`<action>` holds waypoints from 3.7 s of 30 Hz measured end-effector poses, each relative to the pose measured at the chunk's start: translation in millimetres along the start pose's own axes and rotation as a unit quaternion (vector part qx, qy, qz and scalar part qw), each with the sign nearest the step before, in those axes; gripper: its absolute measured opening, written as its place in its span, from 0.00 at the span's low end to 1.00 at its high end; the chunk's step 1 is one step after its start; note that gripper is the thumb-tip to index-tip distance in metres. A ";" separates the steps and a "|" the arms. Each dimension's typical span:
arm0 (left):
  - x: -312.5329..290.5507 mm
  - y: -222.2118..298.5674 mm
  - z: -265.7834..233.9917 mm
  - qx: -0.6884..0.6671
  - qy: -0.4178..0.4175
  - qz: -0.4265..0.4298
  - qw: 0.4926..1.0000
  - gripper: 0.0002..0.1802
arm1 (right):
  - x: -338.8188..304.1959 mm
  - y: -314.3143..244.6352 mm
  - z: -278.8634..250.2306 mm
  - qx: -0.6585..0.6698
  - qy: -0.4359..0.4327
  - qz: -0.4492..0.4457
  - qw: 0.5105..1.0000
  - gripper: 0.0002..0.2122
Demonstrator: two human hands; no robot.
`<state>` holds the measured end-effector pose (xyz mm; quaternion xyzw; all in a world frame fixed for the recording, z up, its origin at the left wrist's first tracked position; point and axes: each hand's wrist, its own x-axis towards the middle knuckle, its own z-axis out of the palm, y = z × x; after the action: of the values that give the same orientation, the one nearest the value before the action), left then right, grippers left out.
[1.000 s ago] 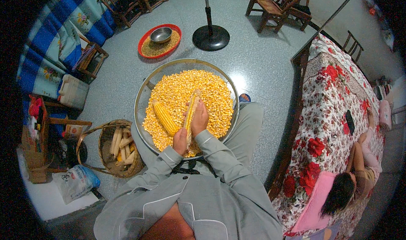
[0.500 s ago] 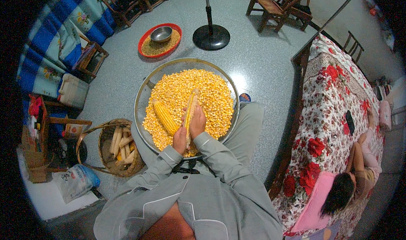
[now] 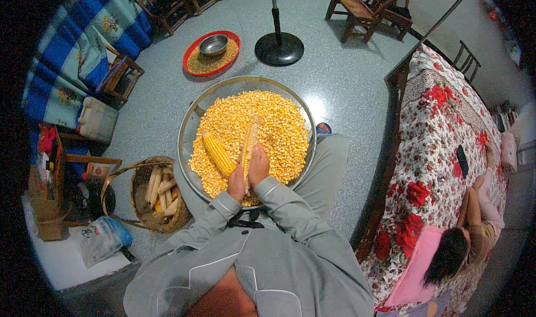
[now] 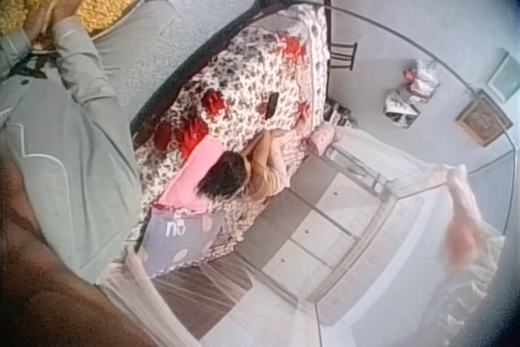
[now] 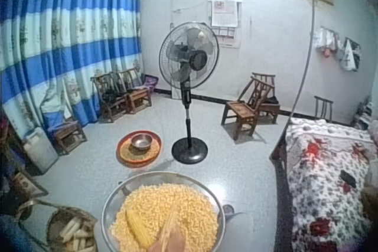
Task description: Shucking corn kernels from the cob into a large metal basin.
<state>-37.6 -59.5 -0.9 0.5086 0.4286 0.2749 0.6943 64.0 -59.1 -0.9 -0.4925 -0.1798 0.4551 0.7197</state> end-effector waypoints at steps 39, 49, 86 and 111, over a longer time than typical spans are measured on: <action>-7.0 33.2 10.0 -0.024 0.019 -0.112 0.993 0.29 | -6.9 18.0 -18.8 -0.015 -0.043 -0.021 0.999 0.24; -1.5 22.6 6.0 0.023 0.029 0.042 0.998 0.29 | -26.2 -14.6 -1.3 -0.192 -0.079 -0.077 0.975 0.29; -4.6 34.6 -6.9 -0.119 0.005 -0.178 0.977 0.27 | -25.2 -3.8 -24.7 -0.130 -0.194 -0.036 0.972 0.34; 6.9 49.1 23.4 -0.225 0.031 -0.137 0.964 0.26 | -28.0 -29.5 -19.6 -0.115 -0.195 -0.037 0.973 0.35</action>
<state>-11.1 -48.7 45.9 0.2670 0.4425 0.2819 0.8083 77.4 -96.0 21.2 -0.4666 -0.3859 0.4919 0.6256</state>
